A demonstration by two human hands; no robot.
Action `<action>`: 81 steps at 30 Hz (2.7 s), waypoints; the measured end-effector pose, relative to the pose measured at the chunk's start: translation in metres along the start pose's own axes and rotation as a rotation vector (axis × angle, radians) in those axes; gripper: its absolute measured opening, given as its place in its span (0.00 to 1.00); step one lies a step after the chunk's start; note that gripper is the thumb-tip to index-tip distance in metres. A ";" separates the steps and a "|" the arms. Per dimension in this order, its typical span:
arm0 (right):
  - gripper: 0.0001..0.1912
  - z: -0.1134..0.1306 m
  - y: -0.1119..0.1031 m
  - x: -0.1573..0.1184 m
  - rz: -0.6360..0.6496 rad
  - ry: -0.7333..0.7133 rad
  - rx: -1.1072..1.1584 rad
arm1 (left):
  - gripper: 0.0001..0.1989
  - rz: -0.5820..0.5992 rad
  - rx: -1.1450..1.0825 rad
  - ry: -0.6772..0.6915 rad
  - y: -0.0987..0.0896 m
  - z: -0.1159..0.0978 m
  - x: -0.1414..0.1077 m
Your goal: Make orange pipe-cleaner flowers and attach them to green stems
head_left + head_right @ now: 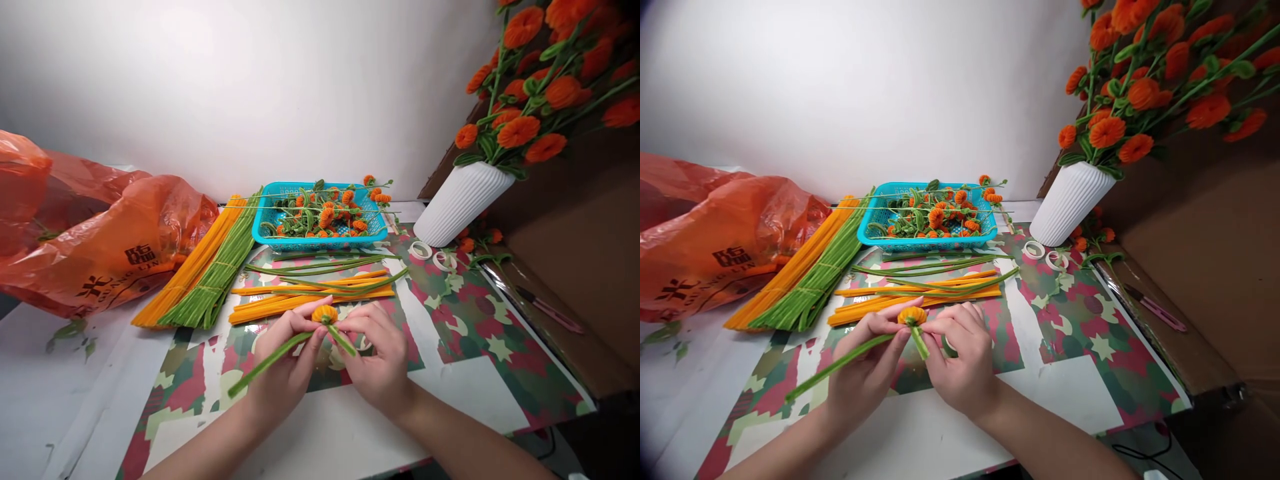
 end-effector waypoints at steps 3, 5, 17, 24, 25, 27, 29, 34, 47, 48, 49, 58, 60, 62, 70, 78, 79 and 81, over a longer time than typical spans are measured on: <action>0.05 -0.006 0.004 0.000 0.031 0.189 0.203 | 0.09 -0.027 0.119 0.077 -0.001 -0.009 -0.003; 0.06 -0.014 0.010 -0.001 0.087 0.403 0.437 | 0.11 -0.045 0.170 0.113 -0.004 -0.014 -0.003; 0.11 -0.029 0.019 -0.002 0.337 0.873 0.736 | 0.06 -0.090 -0.056 -0.176 -0.006 0.002 0.009; 0.04 -0.004 0.001 0.007 0.091 -0.071 -0.077 | 0.14 -0.031 -0.414 -0.689 0.004 0.015 0.007; 0.05 -0.004 0.002 0.007 0.099 -0.107 -0.116 | 0.14 -0.026 -0.423 -0.699 0.004 0.015 0.007; 0.05 -0.005 0.003 0.006 0.106 -0.133 -0.162 | 0.13 -0.015 -0.408 -0.685 0.004 0.015 0.007; 0.06 -0.005 0.003 0.006 0.097 -0.129 -0.172 | 0.11 -0.019 -0.349 -0.614 0.003 0.013 0.007; 0.07 -0.004 0.005 0.002 0.067 0.045 0.031 | 0.05 -0.099 -0.063 -0.242 -0.002 -0.002 0.006; 0.15 -0.022 0.024 -0.016 0.732 1.279 1.209 | 0.07 0.109 0.053 0.157 -0.012 -0.014 0.004; 0.16 -0.026 0.022 -0.013 0.659 1.223 1.128 | 0.04 0.053 0.017 0.025 -0.012 -0.009 0.008; 0.17 -0.029 0.019 -0.009 0.576 1.143 1.024 | 0.04 0.007 -0.042 -0.114 -0.011 -0.004 0.010; 0.06 -0.019 -0.004 0.013 0.254 0.349 0.232 | 0.16 0.101 -0.525 -0.648 0.006 0.015 0.014; 0.07 -0.017 -0.001 0.009 0.252 0.298 0.201 | 0.15 0.068 -0.507 -0.646 0.004 0.017 0.012; 0.05 -0.017 0.001 0.007 0.213 0.279 0.180 | 0.15 0.059 -0.462 -0.634 0.003 0.018 0.011; 0.04 -0.016 -0.001 0.011 0.169 0.301 0.072 | 0.05 0.128 -0.118 -0.306 -0.001 0.007 0.013; 0.07 -0.018 0.004 0.005 0.295 0.355 -0.021 | 0.06 0.079 0.295 0.158 -0.004 -0.001 0.008; 0.08 -0.017 0.005 0.004 0.305 0.330 -0.050 | 0.07 0.064 0.327 0.196 -0.004 -0.003 0.007; 0.09 -0.015 0.005 0.004 0.323 0.278 -0.109 | 0.07 0.050 0.372 0.253 -0.003 -0.006 0.007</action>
Point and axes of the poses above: each hand's wrist, its own x-axis towards the middle knuckle, its own y-axis out of the palm, z = x × y, the point moved 4 cm from there along x, towards the middle knuckle, and after that the axes turned 2 degrees about -x, right-handed, at the moved point
